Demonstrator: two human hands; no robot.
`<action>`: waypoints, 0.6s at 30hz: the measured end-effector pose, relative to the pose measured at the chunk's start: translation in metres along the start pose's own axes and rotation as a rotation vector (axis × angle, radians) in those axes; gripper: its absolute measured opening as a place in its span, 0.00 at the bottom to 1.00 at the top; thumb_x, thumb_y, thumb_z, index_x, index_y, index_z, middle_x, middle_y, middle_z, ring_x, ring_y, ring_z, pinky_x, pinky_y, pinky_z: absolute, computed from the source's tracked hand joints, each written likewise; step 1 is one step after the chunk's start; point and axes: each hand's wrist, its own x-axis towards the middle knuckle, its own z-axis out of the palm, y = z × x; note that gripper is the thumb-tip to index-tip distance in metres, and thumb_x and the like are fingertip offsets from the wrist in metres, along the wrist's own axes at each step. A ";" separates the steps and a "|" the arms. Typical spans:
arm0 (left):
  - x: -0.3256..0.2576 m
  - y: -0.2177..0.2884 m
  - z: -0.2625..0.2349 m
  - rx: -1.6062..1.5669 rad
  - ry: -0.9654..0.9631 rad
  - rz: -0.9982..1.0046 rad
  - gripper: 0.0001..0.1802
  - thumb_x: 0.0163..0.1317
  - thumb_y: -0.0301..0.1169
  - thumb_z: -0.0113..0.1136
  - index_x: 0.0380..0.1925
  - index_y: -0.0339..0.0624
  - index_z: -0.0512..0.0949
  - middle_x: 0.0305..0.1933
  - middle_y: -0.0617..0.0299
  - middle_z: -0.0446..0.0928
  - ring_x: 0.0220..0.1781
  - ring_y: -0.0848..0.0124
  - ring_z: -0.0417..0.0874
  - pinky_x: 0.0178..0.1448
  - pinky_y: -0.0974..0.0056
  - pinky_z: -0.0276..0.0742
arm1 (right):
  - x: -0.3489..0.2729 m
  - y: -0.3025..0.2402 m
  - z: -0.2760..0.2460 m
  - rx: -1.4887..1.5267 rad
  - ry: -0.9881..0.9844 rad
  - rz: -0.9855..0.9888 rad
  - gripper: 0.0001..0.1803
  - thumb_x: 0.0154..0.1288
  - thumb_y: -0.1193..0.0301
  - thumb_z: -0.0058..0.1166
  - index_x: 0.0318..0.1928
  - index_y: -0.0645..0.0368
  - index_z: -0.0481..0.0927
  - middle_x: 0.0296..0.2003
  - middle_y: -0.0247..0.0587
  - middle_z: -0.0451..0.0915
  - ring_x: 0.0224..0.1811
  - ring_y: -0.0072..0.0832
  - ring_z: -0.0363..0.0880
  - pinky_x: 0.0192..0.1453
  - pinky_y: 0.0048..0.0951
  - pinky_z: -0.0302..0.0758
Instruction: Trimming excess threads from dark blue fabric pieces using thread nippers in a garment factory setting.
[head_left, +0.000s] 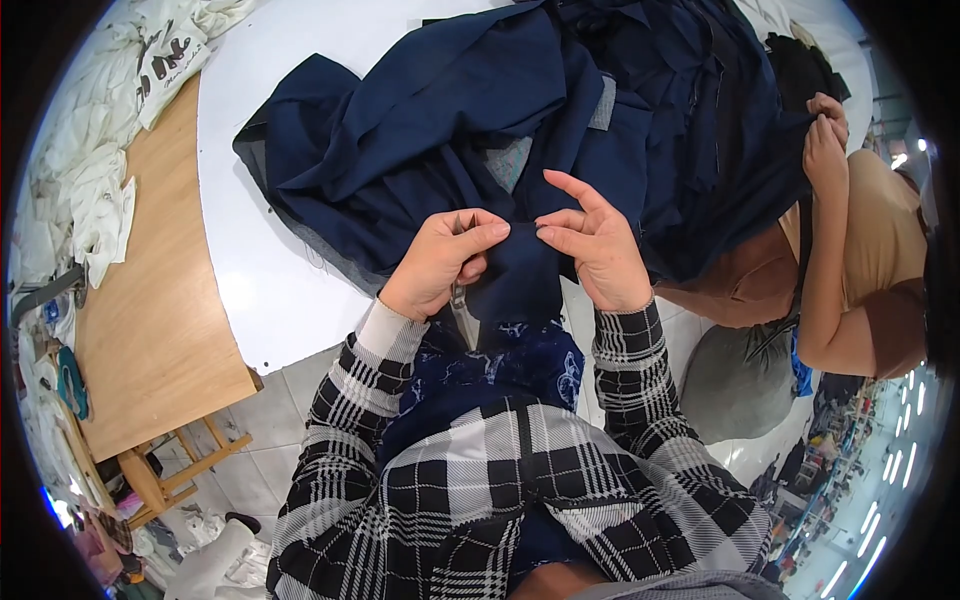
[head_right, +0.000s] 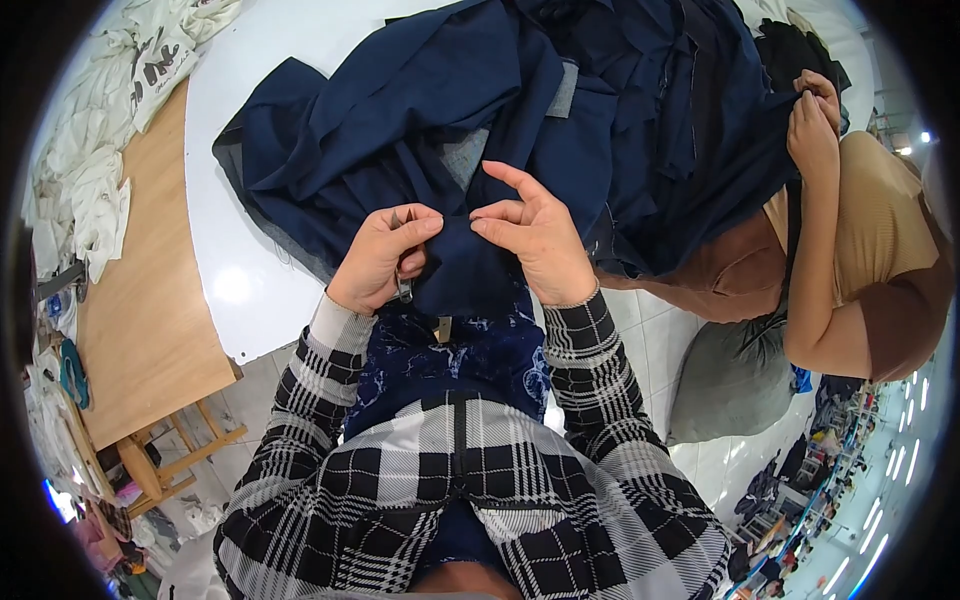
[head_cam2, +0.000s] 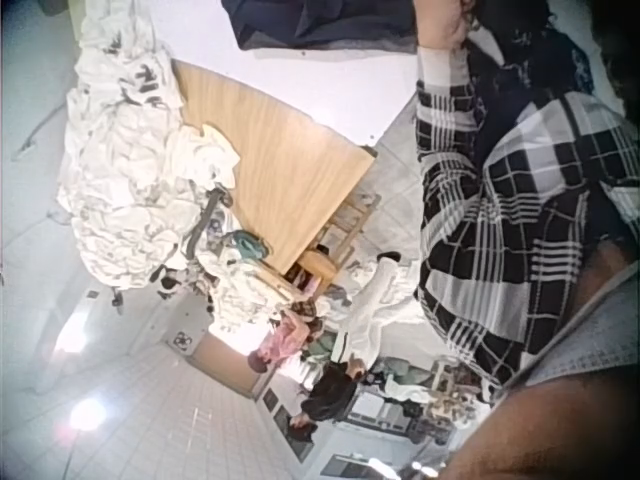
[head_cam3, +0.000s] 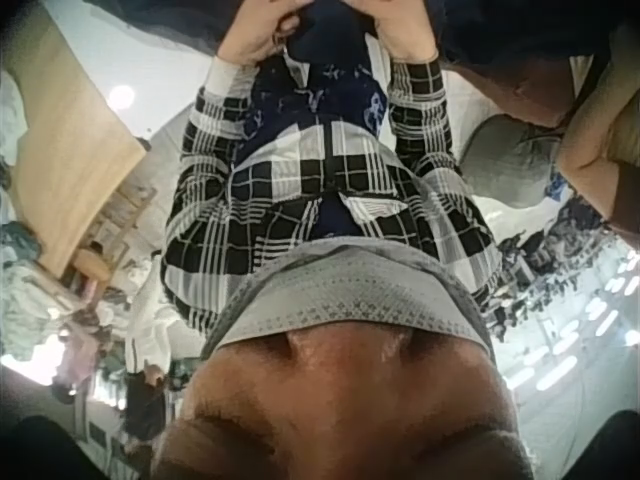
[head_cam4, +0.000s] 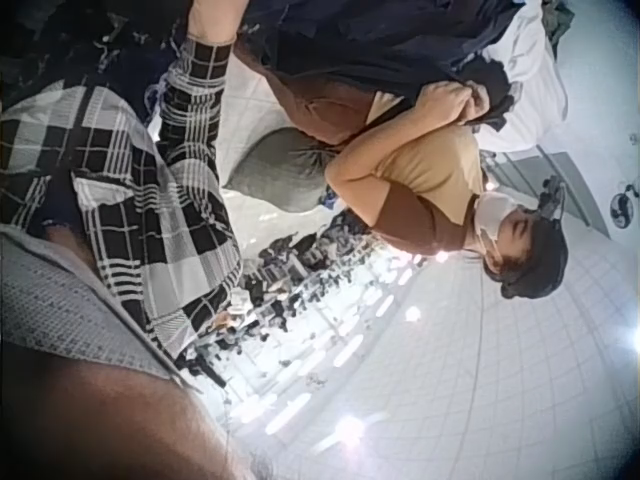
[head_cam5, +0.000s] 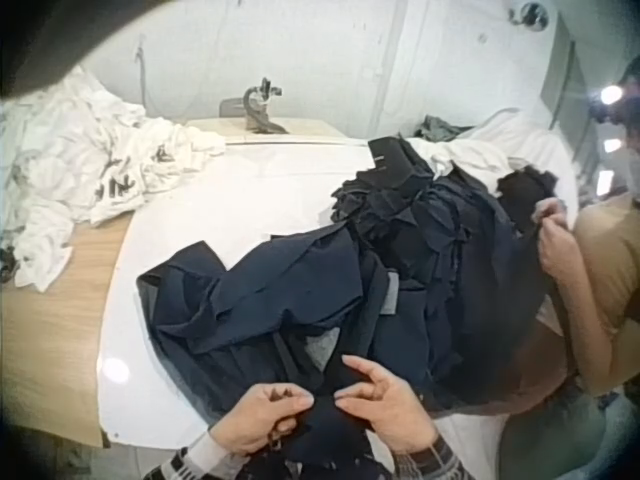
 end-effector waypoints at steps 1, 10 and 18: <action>0.000 0.000 0.000 0.006 0.013 0.002 0.06 0.59 0.31 0.60 0.30 0.40 0.77 0.18 0.74 0.68 0.15 0.86 0.61 0.19 0.79 0.51 | 0.000 0.001 0.000 0.001 0.000 0.001 0.31 0.55 0.86 0.53 0.61 0.66 0.62 0.35 0.41 0.80 0.39 0.21 0.77 0.48 0.17 0.72; 0.002 -0.004 -0.001 -0.006 0.022 0.002 0.08 0.59 0.32 0.61 0.30 0.39 0.76 0.18 0.74 0.67 0.15 0.85 0.61 0.18 0.78 0.51 | 0.000 0.004 -0.001 -0.010 0.017 0.000 0.31 0.56 0.84 0.54 0.61 0.66 0.62 0.35 0.41 0.80 0.39 0.20 0.77 0.48 0.17 0.71; 0.003 -0.006 0.001 -0.014 0.021 -0.009 0.08 0.59 0.32 0.61 0.30 0.39 0.75 0.18 0.74 0.67 0.15 0.85 0.62 0.19 0.79 0.52 | 0.000 0.007 0.000 0.002 0.045 0.001 0.30 0.56 0.84 0.54 0.60 0.66 0.63 0.34 0.41 0.80 0.38 0.20 0.78 0.48 0.16 0.71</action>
